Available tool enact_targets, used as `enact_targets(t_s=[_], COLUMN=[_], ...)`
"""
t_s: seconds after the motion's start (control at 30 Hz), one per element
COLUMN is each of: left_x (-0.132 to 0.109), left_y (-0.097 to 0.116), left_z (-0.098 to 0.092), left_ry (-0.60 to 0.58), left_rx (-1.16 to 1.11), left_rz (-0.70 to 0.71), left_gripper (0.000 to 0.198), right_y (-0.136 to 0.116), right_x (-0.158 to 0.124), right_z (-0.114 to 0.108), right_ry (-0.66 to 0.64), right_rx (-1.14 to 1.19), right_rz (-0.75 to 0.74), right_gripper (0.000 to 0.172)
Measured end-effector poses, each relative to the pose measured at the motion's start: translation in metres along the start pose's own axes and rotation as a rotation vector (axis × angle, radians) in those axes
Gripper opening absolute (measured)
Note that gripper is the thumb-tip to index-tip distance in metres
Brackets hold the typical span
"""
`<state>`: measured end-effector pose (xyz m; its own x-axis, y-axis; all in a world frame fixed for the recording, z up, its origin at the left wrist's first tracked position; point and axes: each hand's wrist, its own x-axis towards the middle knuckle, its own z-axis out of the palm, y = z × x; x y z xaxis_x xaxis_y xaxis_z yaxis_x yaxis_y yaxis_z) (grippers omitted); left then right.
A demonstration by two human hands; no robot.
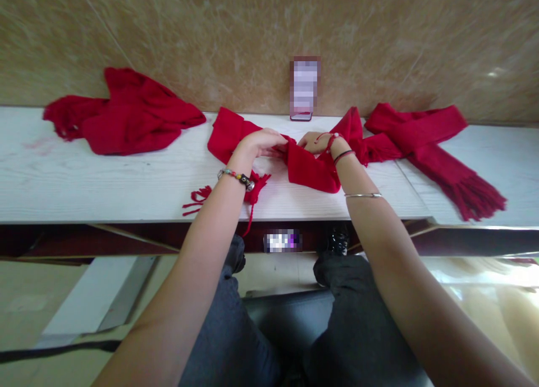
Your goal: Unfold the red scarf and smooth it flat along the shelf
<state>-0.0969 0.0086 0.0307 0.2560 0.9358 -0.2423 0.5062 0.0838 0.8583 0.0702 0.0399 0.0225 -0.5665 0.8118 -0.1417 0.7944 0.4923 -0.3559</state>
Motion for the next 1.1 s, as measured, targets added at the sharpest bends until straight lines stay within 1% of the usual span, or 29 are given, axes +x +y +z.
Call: enact_targets(t_s=[0.07, 0.17, 0.23, 0.3, 0.37, 0.43, 0.5, 0.57, 0.63, 0.7, 0.83, 0.93, 1.03, 1.1], left_x=[0.0, -0.002, -0.003, -0.005, -0.006, -0.007, -0.007, -0.008, -0.009, -0.011, -0.013, -0.012, -0.008, -0.004], left_y=[0.001, 0.003, 0.005, 0.006, 0.008, 0.01, 0.012, 0.014, 0.015, 0.017, 0.019, 0.019, 0.015, 0.011], left_z=[0.0, -0.002, -0.002, -0.002, 0.0, 0.001, 0.003, 0.002, 0.002, 0.001, 0.002, 0.0, -0.008, -0.017], left_ry=[-0.036, -0.067, -0.079, -0.081, -0.05, 0.02, 0.063, 0.062, 0.053, 0.062, 0.134, 0.171, 0.226, 0.309], left_rx=[0.005, 0.022, -0.024, -0.105, -0.161, -0.184, -0.222, -0.275, -0.311, -0.31, -0.266, -0.237, -0.213, -0.178], left_rz=[0.0, 0.004, 0.009, 0.009, -0.005, -0.027, -0.033, -0.019, 0.003, 0.021, 0.001, -0.013, 0.026, 0.055], left_gripper=[0.019, 0.018, 0.017, 0.015, 0.01, 0.012, 0.018, 0.016, 0.013, 0.012, 0.016, 0.019, 0.024, 0.03], right_y=[-0.001, -0.007, -0.011, -0.015, -0.018, -0.019, -0.019, -0.018, -0.017, -0.019, -0.026, -0.027, -0.019, -0.009], right_x=[0.0, -0.001, -0.003, -0.005, -0.01, -0.015, -0.018, -0.019, -0.017, -0.013, -0.007, -0.005, -0.006, -0.007], right_z=[0.001, 0.002, 0.001, -0.001, -0.003, -0.005, -0.007, -0.008, -0.007, -0.006, -0.005, -0.006, -0.008, -0.01], right_ry=[0.028, 0.053, 0.071, 0.086, 0.081, 0.061, 0.066, 0.117, 0.175, 0.21, 0.251, 0.276, 0.333, 0.401], right_rx=[-0.042, -0.061, -0.074, -0.081, -0.017, 0.153, 0.364, 0.48, 0.494, 0.477, 0.458, 0.478, 0.543, 0.565], right_rz=[-0.013, 0.011, 0.024, 0.036, 0.052, 0.073, 0.101, 0.14, 0.184, 0.208, 0.206, 0.22, 0.265, 0.28], right_gripper=[0.016, 0.02, 0.021, 0.019, 0.015, 0.015, 0.019, 0.024, 0.026, 0.023, 0.017, 0.016, 0.015, 0.013])
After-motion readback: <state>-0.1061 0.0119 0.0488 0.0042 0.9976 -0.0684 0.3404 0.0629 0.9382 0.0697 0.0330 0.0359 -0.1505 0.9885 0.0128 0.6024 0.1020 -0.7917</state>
